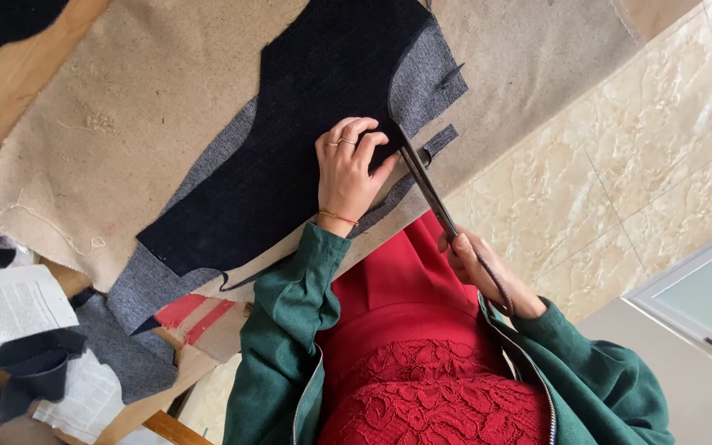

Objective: Cutting fabric pieces according to a pattern using large scissors and organizing the cut components on a workbench.

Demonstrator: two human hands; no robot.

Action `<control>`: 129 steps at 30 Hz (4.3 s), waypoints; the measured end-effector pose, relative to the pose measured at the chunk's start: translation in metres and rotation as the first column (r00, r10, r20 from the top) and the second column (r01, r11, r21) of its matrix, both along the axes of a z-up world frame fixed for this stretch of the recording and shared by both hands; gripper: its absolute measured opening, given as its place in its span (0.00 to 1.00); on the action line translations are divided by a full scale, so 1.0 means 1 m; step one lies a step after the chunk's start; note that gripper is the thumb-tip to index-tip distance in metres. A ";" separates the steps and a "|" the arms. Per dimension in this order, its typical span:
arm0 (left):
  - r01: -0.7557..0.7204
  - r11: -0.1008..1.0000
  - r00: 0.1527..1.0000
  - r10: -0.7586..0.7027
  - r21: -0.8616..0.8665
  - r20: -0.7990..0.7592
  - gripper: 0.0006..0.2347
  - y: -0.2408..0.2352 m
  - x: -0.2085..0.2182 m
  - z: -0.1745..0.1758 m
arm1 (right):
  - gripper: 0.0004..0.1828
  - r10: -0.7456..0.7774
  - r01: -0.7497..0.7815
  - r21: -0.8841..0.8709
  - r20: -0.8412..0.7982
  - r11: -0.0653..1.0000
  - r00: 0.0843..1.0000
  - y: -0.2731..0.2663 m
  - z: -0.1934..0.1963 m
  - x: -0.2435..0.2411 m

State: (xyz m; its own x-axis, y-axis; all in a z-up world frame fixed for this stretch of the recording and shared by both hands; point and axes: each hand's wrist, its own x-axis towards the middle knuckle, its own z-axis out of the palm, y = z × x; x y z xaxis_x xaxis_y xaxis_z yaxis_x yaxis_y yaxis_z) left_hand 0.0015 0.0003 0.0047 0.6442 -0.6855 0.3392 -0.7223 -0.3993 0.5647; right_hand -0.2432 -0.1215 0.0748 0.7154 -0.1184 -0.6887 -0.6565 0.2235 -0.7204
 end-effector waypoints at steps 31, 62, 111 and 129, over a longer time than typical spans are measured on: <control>-0.008 0.992 0.998 0.000 -0.126 -0.064 0.04 0.001 0.003 0.007 | 0.29 -0.143 0.133 -0.135 -0.075 0.982 0.987 0.046 -0.007 0.022; 0.410 0.908 0.893 -0.419 0.083 0.164 0.09 -0.041 0.113 0.018 | 0.28 -0.451 0.456 0.027 -0.118 0.889 0.885 0.103 0.043 0.100; 0.401 0.912 0.910 -0.408 -0.087 -0.075 0.03 -0.046 0.123 -0.003 | 0.30 -0.625 0.584 -0.268 -0.097 0.766 0.774 0.154 0.009 0.156; 0.627 0.779 0.746 -0.610 -0.028 -0.269 0.21 -0.032 0.129 0.009 | 0.28 -0.720 0.714 -0.091 -0.117 0.694 0.684 0.158 0.022 0.171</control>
